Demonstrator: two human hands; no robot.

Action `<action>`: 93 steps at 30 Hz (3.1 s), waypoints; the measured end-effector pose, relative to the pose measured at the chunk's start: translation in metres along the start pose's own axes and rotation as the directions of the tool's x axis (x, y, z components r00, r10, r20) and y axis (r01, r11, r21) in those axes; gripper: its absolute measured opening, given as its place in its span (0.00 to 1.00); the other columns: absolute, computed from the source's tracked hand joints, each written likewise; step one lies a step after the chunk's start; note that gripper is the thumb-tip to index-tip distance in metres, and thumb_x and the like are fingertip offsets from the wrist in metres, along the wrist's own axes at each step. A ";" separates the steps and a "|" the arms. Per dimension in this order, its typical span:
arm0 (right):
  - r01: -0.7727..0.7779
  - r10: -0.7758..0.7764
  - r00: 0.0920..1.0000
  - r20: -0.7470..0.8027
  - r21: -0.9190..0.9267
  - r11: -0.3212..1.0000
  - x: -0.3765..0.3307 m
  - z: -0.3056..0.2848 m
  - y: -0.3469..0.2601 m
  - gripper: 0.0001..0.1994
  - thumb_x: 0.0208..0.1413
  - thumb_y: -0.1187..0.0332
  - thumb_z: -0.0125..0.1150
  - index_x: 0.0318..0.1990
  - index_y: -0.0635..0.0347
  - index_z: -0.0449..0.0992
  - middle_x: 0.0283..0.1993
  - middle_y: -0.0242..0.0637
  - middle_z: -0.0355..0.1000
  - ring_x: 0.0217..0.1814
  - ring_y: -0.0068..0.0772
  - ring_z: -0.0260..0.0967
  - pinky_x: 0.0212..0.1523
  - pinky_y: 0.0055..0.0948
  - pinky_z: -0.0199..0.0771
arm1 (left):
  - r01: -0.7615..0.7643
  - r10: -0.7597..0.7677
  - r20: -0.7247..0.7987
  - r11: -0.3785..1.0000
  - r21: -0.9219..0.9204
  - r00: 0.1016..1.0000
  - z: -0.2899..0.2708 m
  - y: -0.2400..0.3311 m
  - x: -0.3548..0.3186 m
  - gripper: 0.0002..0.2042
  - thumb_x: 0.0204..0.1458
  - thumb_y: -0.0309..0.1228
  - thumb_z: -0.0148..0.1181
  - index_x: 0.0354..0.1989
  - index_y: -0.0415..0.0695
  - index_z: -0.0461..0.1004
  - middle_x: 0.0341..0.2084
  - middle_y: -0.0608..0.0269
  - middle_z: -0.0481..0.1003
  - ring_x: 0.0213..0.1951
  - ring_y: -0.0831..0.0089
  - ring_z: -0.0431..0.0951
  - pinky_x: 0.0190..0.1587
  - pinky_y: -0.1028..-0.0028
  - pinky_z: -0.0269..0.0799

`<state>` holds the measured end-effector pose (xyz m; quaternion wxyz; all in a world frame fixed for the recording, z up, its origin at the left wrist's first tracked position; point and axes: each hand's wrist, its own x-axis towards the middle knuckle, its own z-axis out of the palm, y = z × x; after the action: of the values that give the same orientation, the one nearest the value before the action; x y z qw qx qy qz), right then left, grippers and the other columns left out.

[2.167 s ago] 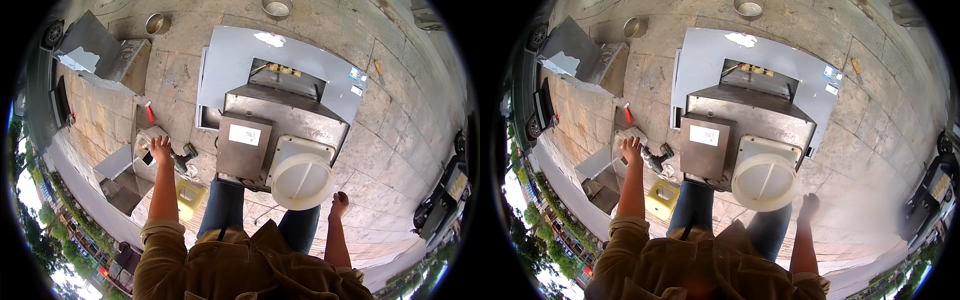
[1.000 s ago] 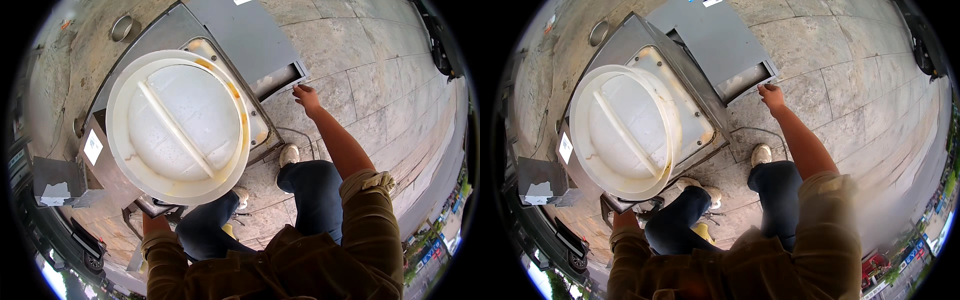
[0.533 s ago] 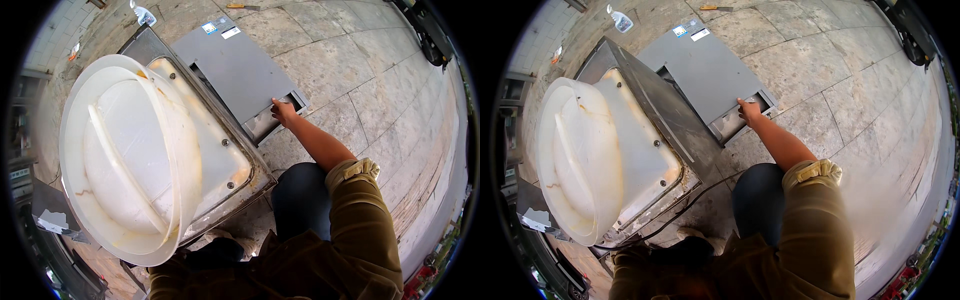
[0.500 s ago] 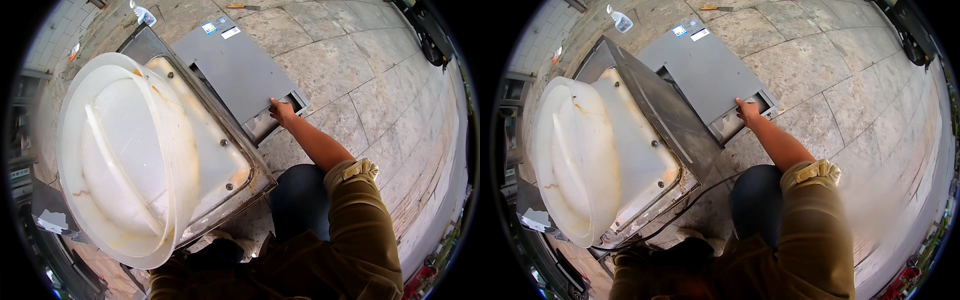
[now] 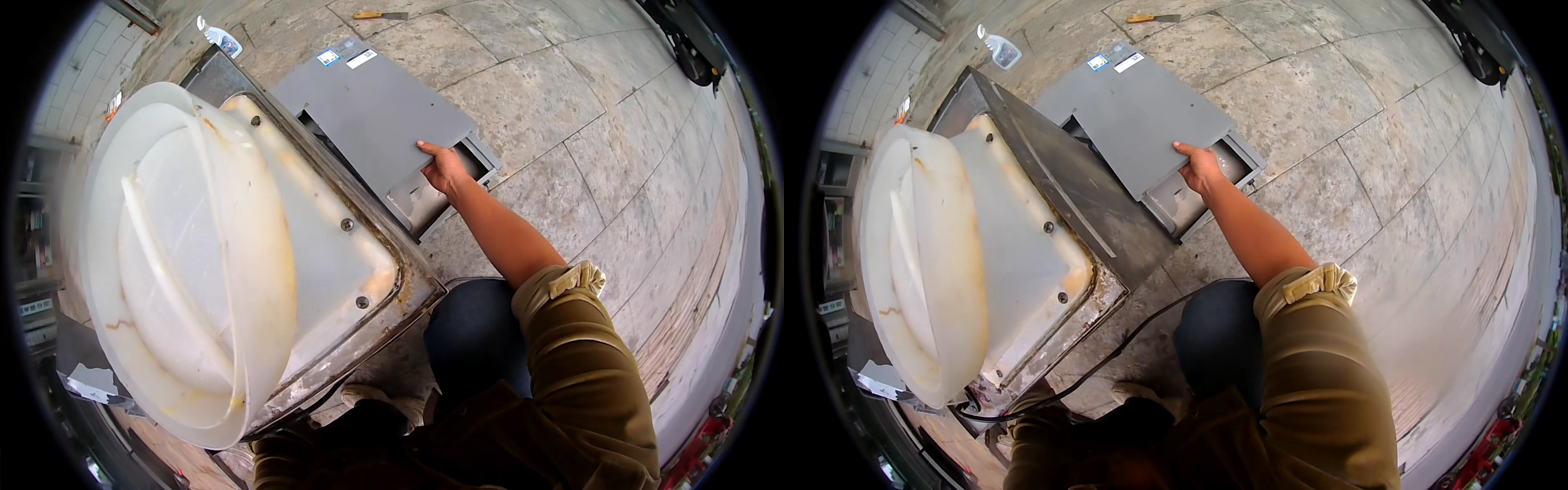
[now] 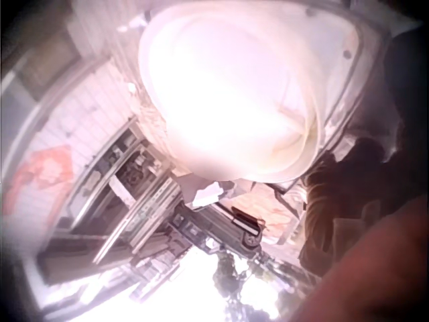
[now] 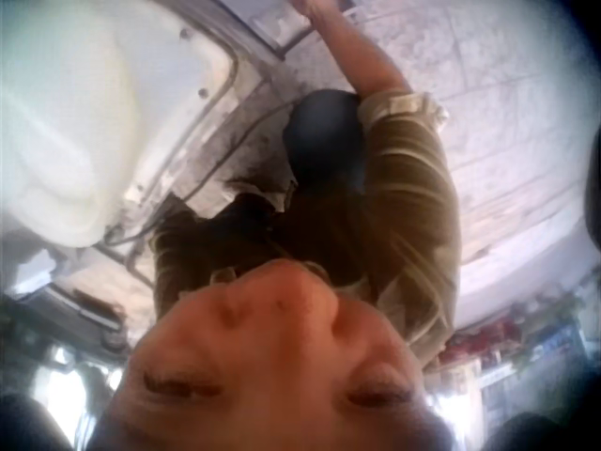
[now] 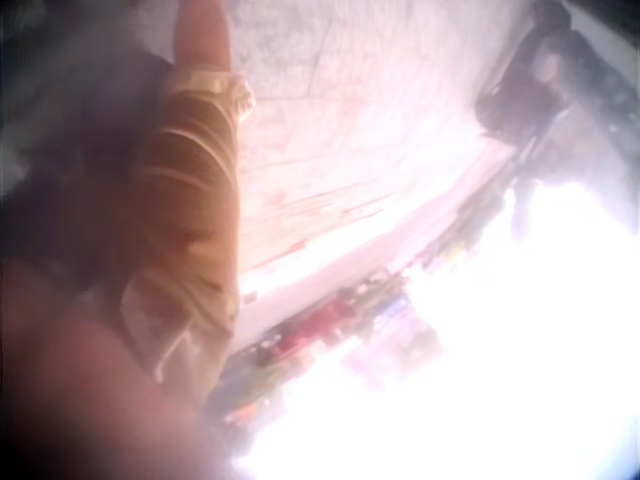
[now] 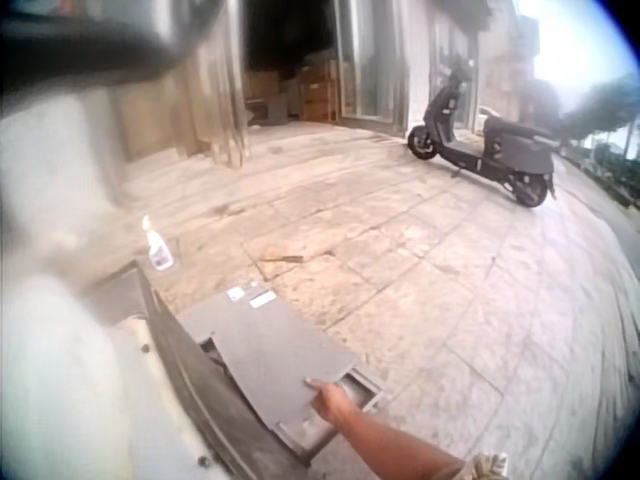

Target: The person uses a cordless drill to secure a white plastic component to a metal frame. They then pick up a large grey metal panel and attach it to the frame, aligning it and fastening it with screws. The task involves assembling parts of a metal appliance or cabinet.

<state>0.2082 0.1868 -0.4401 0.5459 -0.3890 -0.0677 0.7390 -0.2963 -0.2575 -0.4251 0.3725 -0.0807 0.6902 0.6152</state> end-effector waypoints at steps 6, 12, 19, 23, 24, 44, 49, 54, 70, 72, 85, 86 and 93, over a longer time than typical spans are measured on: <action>-0.004 0.004 1.000 -0.001 0.084 0.996 0.000 0.010 -0.002 0.18 0.50 0.81 0.55 0.50 0.68 0.64 0.52 0.44 0.66 0.55 0.41 0.64 0.59 0.39 0.62 | -0.002 0.002 -0.004 1.000 -0.009 1.000 -0.004 -0.004 0.000 0.25 0.57 0.42 0.51 0.57 0.37 0.58 0.48 0.57 0.70 0.50 0.64 0.72 0.51 0.62 0.68; 0.028 -0.031 0.998 0.062 0.051 0.998 -0.004 0.021 -0.008 0.19 0.48 0.82 0.56 0.49 0.68 0.65 0.50 0.44 0.67 0.53 0.41 0.65 0.58 0.40 0.63 | -0.011 0.011 -0.018 1.000 -0.017 1.000 -0.010 -0.006 -0.003 0.25 0.57 0.42 0.51 0.57 0.37 0.58 0.48 0.57 0.70 0.50 0.64 0.72 0.51 0.62 0.68; 0.010 -0.020 0.996 0.086 0.123 0.992 -0.024 -0.002 -0.008 0.21 0.44 0.85 0.59 0.48 0.65 0.66 0.48 0.44 0.68 0.52 0.42 0.66 0.56 0.45 0.66 | -0.022 0.021 -0.040 0.999 -0.030 0.999 -0.013 -0.005 -0.011 0.25 0.57 0.41 0.51 0.56 0.37 0.58 0.48 0.57 0.70 0.49 0.64 0.72 0.50 0.62 0.69; -0.047 0.045 0.999 0.020 0.122 0.991 -0.049 -0.039 -0.010 0.21 0.45 0.85 0.58 0.49 0.64 0.66 0.49 0.43 0.68 0.54 0.41 0.65 0.57 0.44 0.64 | -0.027 0.024 -0.049 0.998 -0.050 0.998 -0.007 -0.004 -0.017 0.24 0.57 0.41 0.51 0.56 0.37 0.59 0.48 0.57 0.70 0.49 0.64 0.72 0.50 0.63 0.69; -0.053 0.051 0.999 0.015 0.129 0.990 -0.055 -0.052 -0.008 0.21 0.45 0.85 0.59 0.49 0.64 0.66 0.49 0.42 0.67 0.54 0.41 0.64 0.57 0.44 0.64 | -0.026 0.023 -0.050 0.998 -0.050 0.998 -0.006 -0.004 -0.018 0.24 0.57 0.41 0.51 0.56 0.37 0.59 0.48 0.57 0.70 0.49 0.64 0.72 0.50 0.63 0.69; 0.018 -0.016 0.999 -0.044 0.030 0.999 -0.082 -0.071 -0.029 0.21 0.43 0.84 0.59 0.48 0.63 0.65 0.49 0.40 0.67 0.51 0.39 0.65 0.55 0.42 0.64 | -0.046 0.039 -0.067 0.992 -0.114 0.997 0.004 -0.012 -0.023 0.23 0.57 0.39 0.52 0.56 0.37 0.59 0.47 0.57 0.71 0.48 0.64 0.73 0.49 0.63 0.70; 0.015 -0.016 0.999 -0.045 -0.017 1.000 -0.095 -0.048 -0.041 0.16 0.45 0.81 0.60 0.43 0.65 0.69 0.43 0.38 0.70 0.47 0.35 0.67 0.52 0.37 0.66 | -0.060 0.049 -0.092 0.991 -0.120 0.995 -0.007 -0.005 -0.029 0.23 0.57 0.38 0.52 0.56 0.37 0.59 0.47 0.57 0.71 0.48 0.64 0.73 0.48 0.64 0.71; 0.044 -0.047 0.997 -0.054 -0.046 0.998 -0.094 -0.036 -0.041 0.13 0.46 0.79 0.60 0.41 0.65 0.70 0.41 0.37 0.71 0.46 0.34 0.68 0.52 0.34 0.66 | -0.060 0.046 -0.109 0.991 -0.123 0.993 -0.012 -0.003 -0.035 0.23 0.57 0.38 0.52 0.55 0.37 0.59 0.47 0.57 0.71 0.48 0.64 0.73 0.48 0.64 0.71; -0.019 0.014 0.998 -0.056 -0.092 0.996 -0.058 -0.063 -0.032 0.14 0.47 0.77 0.57 0.43 0.66 0.70 0.44 0.40 0.70 0.49 0.36 0.67 0.54 0.36 0.67 | -0.065 0.061 -0.023 0.953 -0.297 0.998 -0.024 -0.032 -0.022 0.22 0.56 0.36 0.53 0.55 0.37 0.59 0.46 0.58 0.71 0.47 0.64 0.74 0.47 0.64 0.72; -0.037 0.028 0.998 -0.062 -0.149 0.988 -0.057 -0.067 -0.045 0.14 0.47 0.76 0.57 0.44 0.65 0.70 0.44 0.40 0.70 0.49 0.37 0.67 0.54 0.36 0.67 | -0.126 0.135 -0.001 0.926 -0.356 0.991 -0.007 -0.038 -0.009 0.22 0.56 0.36 0.53 0.55 0.37 0.60 0.46 0.58 0.71 0.47 0.64 0.74 0.47 0.64 0.72; -0.126 0.057 0.988 -0.142 -0.541 0.832 -0.096 -0.022 0.001 0.16 0.49 0.69 0.57 0.46 0.65 0.70 0.46 0.43 0.70 0.50 0.39 0.67 0.54 0.37 0.67 | 0.102 -0.158 -0.122 0.923 -0.371 0.980 0.003 -0.065 -0.023 0.15 0.56 0.34 0.54 0.49 0.43 0.66 0.41 0.63 0.73 0.37 0.71 0.75 0.37 0.71 0.69; -0.121 0.053 0.989 -0.135 -0.560 0.819 -0.095 -0.015 0.002 0.16 0.49 0.69 0.57 0.46 0.65 0.70 0.46 0.43 0.70 0.50 0.39 0.67 0.54 0.37 0.67 | 0.134 -0.187 -0.104 0.913 -0.384 0.977 0.006 -0.073 -0.020 0.14 0.56 0.35 0.54 0.49 0.44 0.66 0.41 0.63 0.73 0.37 0.71 0.75 0.37 0.71 0.69; -0.115 0.028 0.990 -0.142 -0.661 0.741 -0.108 0.000 0.010 0.18 0.50 0.65 0.57 0.47 0.64 0.70 0.47 0.44 0.70 0.51 0.40 0.67 0.54 0.38 0.67 | 0.244 -0.275 -0.073 0.927 -0.284 0.959 0.003 -0.082 -0.007 0.16 0.56 0.38 0.53 0.49 0.42 0.65 0.41 0.60 0.73 0.38 0.69 0.74 0.38 0.70 0.70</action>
<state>0.2113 0.0900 -0.3913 0.3449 -0.6053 -0.2790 0.6609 -0.2440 -0.2760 -0.4853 0.3970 -0.2560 0.6021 0.6437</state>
